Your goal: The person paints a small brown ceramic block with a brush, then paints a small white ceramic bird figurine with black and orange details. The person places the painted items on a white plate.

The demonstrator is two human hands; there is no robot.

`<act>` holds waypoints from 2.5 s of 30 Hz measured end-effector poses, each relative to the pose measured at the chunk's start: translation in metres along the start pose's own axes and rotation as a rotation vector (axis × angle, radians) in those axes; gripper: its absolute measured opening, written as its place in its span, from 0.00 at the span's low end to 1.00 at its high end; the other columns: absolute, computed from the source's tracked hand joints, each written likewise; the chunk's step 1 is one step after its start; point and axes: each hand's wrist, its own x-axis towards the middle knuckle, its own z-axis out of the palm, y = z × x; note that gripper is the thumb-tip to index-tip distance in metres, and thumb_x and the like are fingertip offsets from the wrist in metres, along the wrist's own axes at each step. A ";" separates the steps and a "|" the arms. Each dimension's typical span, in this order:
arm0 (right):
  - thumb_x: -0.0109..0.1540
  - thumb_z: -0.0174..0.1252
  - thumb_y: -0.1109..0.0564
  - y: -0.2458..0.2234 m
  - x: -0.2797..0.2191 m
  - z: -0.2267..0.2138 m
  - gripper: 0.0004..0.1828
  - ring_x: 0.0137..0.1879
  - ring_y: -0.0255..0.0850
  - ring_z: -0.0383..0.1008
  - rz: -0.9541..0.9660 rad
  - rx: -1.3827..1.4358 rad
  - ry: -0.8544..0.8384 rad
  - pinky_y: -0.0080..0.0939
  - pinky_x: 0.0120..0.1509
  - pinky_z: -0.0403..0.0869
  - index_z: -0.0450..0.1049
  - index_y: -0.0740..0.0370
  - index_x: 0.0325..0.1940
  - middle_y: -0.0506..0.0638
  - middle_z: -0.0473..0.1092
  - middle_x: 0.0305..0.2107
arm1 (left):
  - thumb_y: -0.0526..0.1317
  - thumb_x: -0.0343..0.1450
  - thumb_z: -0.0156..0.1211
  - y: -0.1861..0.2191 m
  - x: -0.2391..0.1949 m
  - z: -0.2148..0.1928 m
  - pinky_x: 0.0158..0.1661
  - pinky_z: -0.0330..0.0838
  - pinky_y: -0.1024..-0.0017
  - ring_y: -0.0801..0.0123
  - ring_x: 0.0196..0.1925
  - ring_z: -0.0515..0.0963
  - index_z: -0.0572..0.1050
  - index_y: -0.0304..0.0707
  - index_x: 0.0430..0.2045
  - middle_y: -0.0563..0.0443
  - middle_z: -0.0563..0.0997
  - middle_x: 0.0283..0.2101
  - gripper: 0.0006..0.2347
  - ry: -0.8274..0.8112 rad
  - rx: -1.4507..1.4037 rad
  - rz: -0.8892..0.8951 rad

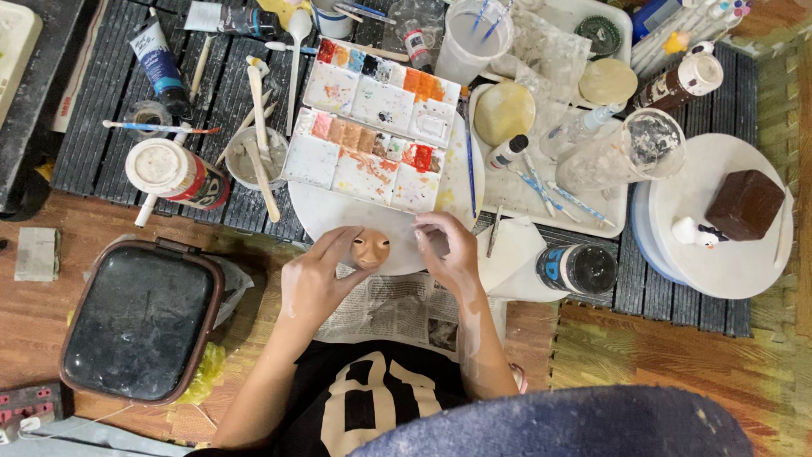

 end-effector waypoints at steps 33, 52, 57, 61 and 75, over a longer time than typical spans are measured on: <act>0.61 0.65 0.66 -0.004 0.003 -0.004 0.12 0.45 0.34 0.80 0.008 -0.094 -0.070 0.33 0.49 0.78 0.76 0.61 0.48 0.49 0.78 0.40 | 0.40 0.57 0.79 0.000 0.004 0.020 0.38 0.79 0.69 0.59 0.39 0.85 0.78 0.38 0.47 0.48 0.83 0.48 0.24 0.085 -0.157 -0.031; 0.62 0.60 0.60 -0.011 0.079 -0.037 0.17 0.46 0.50 0.77 0.110 -0.695 0.302 0.49 0.50 0.73 0.71 0.59 0.55 0.52 0.75 0.41 | 0.47 0.60 0.77 0.006 0.013 0.012 0.36 0.80 0.67 0.57 0.38 0.85 0.78 0.38 0.48 0.49 0.83 0.48 0.25 0.037 -0.099 -0.067; 0.62 0.61 0.60 -0.024 0.067 -0.047 0.19 0.42 0.45 0.77 0.091 -0.661 0.402 0.46 0.48 0.73 0.70 0.60 0.57 0.50 0.76 0.38 | 0.47 0.59 0.78 0.009 0.015 0.009 0.36 0.79 0.67 0.57 0.38 0.85 0.77 0.37 0.49 0.48 0.82 0.49 0.26 0.020 -0.099 -0.060; 0.62 0.61 0.62 -0.023 0.040 -0.059 0.20 0.41 0.36 0.76 0.252 -0.447 0.463 0.38 0.43 0.74 0.70 0.59 0.59 0.47 0.75 0.40 | 0.46 0.58 0.78 0.012 0.016 0.009 0.38 0.79 0.67 0.56 0.41 0.85 0.75 0.37 0.50 0.46 0.82 0.50 0.28 0.043 -0.099 -0.026; 0.64 0.43 0.67 -0.028 -0.048 -0.097 0.20 0.28 0.32 0.58 0.266 0.801 0.326 0.26 0.30 0.58 0.61 0.60 0.61 0.54 0.65 0.39 | 0.40 0.60 0.77 0.011 0.004 -0.006 0.26 0.74 0.77 0.76 0.20 0.77 0.76 0.38 0.51 0.47 0.81 0.52 0.25 -0.010 -0.219 -0.110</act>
